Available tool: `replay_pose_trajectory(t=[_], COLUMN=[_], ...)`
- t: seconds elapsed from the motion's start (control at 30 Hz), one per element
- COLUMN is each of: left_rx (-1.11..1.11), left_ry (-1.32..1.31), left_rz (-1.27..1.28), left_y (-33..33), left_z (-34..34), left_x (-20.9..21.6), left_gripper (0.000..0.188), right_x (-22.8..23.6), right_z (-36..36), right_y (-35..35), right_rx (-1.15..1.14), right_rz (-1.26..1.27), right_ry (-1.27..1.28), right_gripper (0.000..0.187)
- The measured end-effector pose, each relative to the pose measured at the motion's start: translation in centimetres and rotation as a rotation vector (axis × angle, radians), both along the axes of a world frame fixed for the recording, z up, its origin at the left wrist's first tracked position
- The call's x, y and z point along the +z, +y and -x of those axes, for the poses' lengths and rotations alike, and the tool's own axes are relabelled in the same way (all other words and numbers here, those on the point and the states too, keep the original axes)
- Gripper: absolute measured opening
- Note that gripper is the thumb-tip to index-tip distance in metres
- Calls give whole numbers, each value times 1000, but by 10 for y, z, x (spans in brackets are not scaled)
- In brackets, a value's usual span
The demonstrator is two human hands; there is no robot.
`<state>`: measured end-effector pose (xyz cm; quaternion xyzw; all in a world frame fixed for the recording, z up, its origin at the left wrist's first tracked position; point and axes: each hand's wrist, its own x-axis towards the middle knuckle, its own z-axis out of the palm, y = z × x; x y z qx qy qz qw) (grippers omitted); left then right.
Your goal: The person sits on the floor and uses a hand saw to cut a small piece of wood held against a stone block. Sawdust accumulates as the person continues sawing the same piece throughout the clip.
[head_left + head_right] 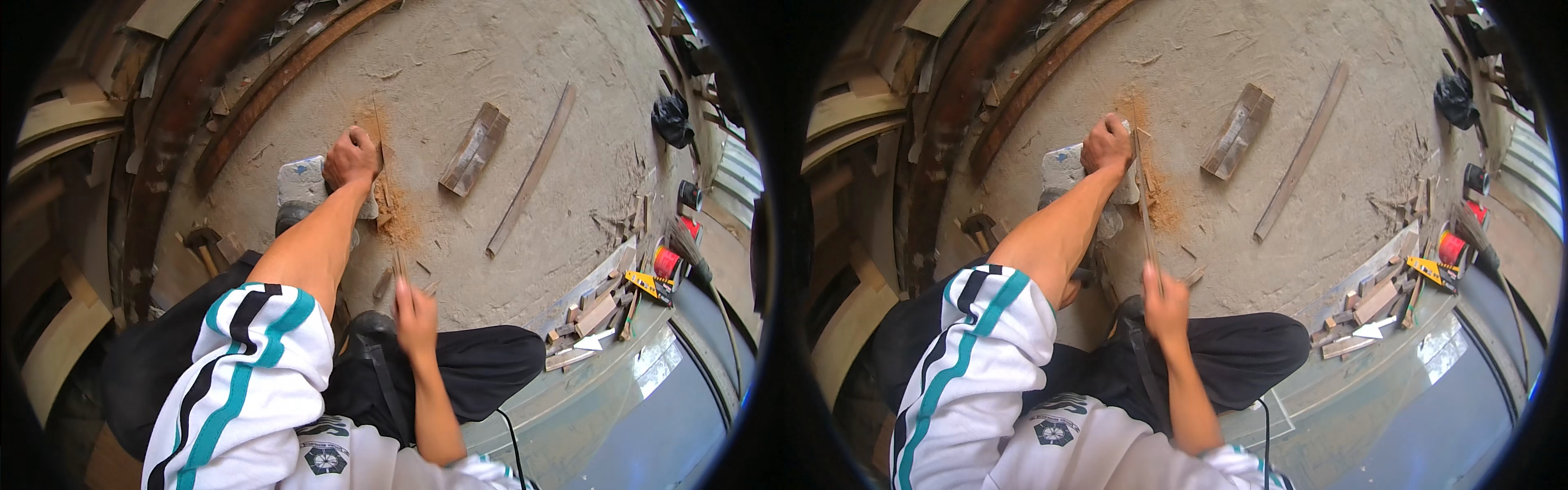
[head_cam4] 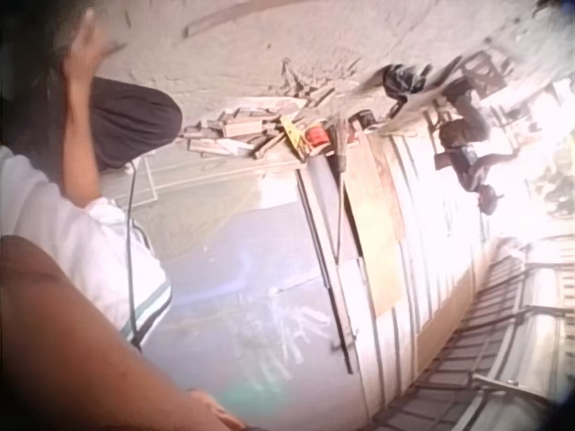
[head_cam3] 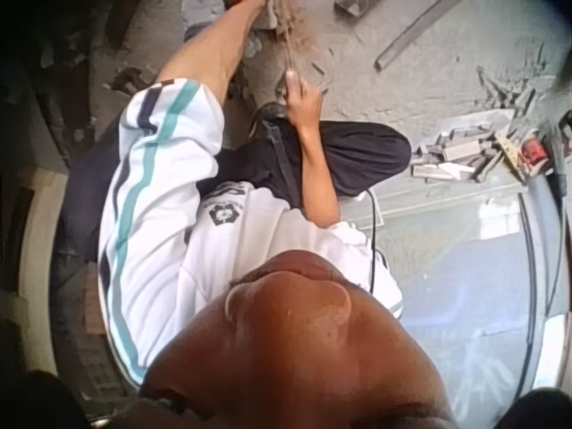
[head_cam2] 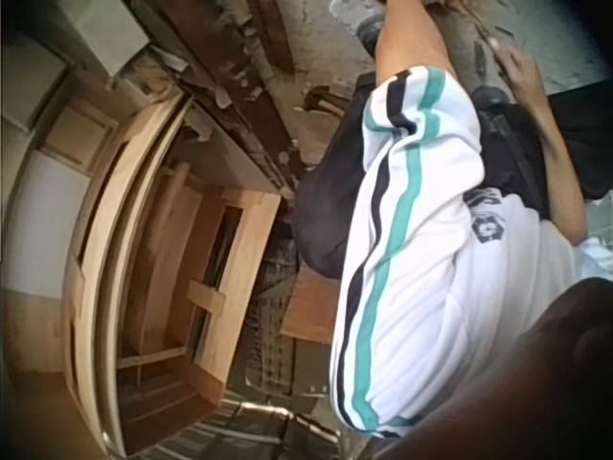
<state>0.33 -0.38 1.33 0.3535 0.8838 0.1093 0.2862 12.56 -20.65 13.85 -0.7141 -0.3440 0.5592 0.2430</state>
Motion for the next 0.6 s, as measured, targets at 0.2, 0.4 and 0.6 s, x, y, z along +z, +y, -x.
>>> replay_pose_trajectory(t=[0.2, 0.4, 0.6], left_rx=[54, -11, -33], left_ry=[29, 63, 143], left_rz=[19, -55, -138], left_y=[-3, -1, -7], left_z=[8, 0, 4], left_x=[-1, -9, -21], left_gripper=[56, 50, 44], right_x=[22, 10, 10], right_z=[-5, 1, 4], right_y=[-37, -5, -12], right_rx=[19, 66, 10], right_rz=[46, 37, 14], right_ry=[41, -24, -21], right_gripper=[49, 48, 51])
